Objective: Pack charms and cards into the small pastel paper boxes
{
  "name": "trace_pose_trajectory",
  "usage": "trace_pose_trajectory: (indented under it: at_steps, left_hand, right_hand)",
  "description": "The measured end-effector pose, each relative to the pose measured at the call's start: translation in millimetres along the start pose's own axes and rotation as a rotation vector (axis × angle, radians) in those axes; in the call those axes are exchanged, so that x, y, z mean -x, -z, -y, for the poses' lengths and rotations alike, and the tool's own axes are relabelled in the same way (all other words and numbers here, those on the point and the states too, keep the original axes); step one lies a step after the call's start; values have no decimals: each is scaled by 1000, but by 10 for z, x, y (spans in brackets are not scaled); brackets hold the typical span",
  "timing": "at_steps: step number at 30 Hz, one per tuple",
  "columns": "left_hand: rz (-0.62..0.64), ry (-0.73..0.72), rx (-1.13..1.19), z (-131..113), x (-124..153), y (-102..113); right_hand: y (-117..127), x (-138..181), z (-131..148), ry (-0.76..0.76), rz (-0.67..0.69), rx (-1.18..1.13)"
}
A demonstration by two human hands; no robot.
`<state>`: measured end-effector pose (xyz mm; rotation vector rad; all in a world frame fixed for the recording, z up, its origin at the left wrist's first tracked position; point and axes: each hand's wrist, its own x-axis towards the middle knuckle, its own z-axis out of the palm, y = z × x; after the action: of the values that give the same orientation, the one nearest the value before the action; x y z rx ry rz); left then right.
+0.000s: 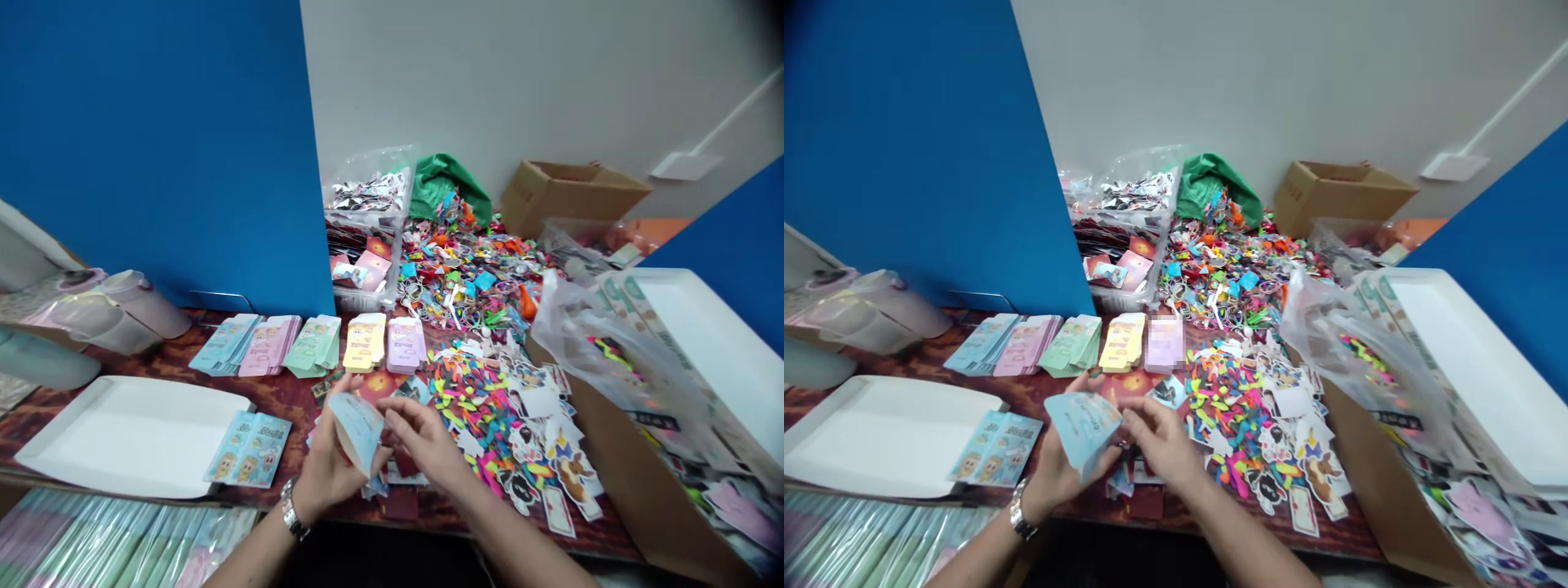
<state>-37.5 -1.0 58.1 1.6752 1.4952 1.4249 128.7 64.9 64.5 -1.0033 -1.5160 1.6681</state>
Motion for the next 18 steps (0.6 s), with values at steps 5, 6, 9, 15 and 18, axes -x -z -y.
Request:
trace_pose_trajectory:
  at_steps: [5, 6, 9, 15, 18]
  left_hand:
    - [-22, -20, -153, 49, -7, 98]
    - [-7, -4, -141, 56, -3, 103]
    - [31, 52, -103, 86, 23, 81]
    - [42, 103, -143, 185, 57, 39]
    - [42, 133, -143, 225, 48, 38]
  right_hand:
    - [550, -250, -265, 39, -129, 1076]
    - [615, -297, -308, -8, -123, 1214]
    - [660, -367, -393, -101, -77, 1401]
    - [591, -362, -418, -92, -15, 1406]
    - [595, -335, -380, -54, -38, 1365]
